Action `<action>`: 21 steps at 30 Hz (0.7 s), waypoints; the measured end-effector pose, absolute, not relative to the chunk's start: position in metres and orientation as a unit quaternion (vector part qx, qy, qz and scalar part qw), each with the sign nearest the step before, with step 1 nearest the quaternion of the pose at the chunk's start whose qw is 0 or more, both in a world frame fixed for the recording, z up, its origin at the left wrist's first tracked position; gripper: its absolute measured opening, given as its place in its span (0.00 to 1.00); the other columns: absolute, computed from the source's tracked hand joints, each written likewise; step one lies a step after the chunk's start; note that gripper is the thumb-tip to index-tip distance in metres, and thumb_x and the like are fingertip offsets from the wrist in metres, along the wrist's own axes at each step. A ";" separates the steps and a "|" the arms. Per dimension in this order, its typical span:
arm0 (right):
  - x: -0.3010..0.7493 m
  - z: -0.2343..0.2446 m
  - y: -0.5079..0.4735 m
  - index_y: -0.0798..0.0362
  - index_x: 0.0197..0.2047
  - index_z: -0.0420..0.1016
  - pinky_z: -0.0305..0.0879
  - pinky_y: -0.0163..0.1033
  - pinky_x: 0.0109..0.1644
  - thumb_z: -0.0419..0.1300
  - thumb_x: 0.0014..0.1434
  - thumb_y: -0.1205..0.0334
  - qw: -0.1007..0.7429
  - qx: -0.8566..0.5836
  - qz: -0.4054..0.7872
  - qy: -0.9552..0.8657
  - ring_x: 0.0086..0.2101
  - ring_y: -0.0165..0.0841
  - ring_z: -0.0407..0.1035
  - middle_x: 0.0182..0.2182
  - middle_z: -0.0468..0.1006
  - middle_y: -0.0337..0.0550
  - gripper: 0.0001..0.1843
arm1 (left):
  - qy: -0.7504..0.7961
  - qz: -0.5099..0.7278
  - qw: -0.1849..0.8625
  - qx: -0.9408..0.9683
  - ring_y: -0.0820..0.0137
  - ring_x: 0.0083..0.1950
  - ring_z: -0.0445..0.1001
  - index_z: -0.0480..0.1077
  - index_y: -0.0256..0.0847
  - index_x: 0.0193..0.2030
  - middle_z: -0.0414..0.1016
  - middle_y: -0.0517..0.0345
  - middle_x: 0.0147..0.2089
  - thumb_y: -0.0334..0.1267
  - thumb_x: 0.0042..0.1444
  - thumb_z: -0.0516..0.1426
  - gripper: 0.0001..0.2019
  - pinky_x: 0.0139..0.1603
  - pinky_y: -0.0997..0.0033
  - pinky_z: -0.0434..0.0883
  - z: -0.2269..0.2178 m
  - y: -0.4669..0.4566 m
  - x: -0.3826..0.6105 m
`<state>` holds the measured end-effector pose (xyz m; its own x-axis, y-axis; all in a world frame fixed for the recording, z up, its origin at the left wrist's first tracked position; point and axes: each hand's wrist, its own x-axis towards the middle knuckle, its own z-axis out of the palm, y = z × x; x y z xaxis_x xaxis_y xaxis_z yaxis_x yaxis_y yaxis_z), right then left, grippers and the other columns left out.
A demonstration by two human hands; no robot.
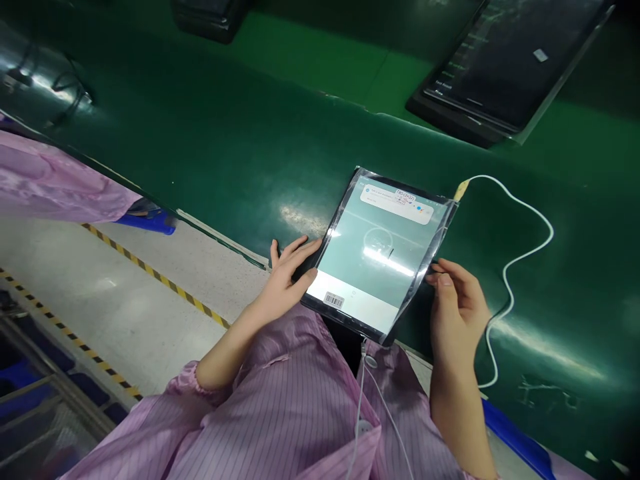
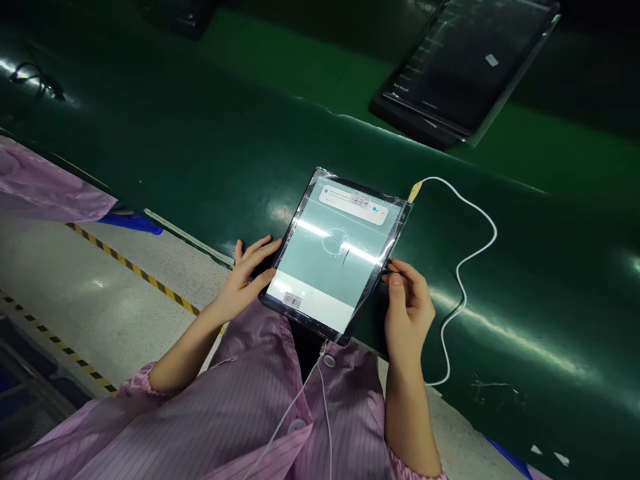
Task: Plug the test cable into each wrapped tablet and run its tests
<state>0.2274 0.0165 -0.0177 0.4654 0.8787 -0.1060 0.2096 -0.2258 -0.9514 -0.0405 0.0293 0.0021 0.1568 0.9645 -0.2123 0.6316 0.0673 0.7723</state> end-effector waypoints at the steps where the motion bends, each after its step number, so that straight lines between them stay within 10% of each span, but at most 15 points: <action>1: 0.228 -0.018 0.017 0.49 0.47 0.79 0.68 0.43 0.44 0.64 0.60 0.45 0.488 -0.703 0.345 -0.386 0.38 0.35 0.73 0.41 0.79 0.44 0.19 | 0.610 0.207 0.402 0.650 0.58 0.76 0.54 0.63 0.58 0.66 0.67 0.61 0.70 0.45 0.66 0.50 0.22 0.75 0.37 0.27 0.003 0.029 -0.041; 21: 0.228 -0.020 0.017 0.50 0.45 0.79 0.68 0.43 0.45 0.65 0.58 0.44 0.497 -0.700 0.351 -0.373 0.37 0.34 0.73 0.40 0.80 0.44 0.20 | 0.623 0.215 0.373 0.653 0.53 0.75 0.56 0.62 0.52 0.63 0.70 0.54 0.67 0.48 0.60 0.58 0.25 0.74 0.35 0.26 0.000 0.028 -0.032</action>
<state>0.2278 0.0168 -0.0198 0.4749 0.8718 -0.1202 0.1740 -0.2269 -0.9583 -0.0322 0.0283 -0.0001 0.1308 0.9742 -0.1840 0.6543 0.0546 0.7543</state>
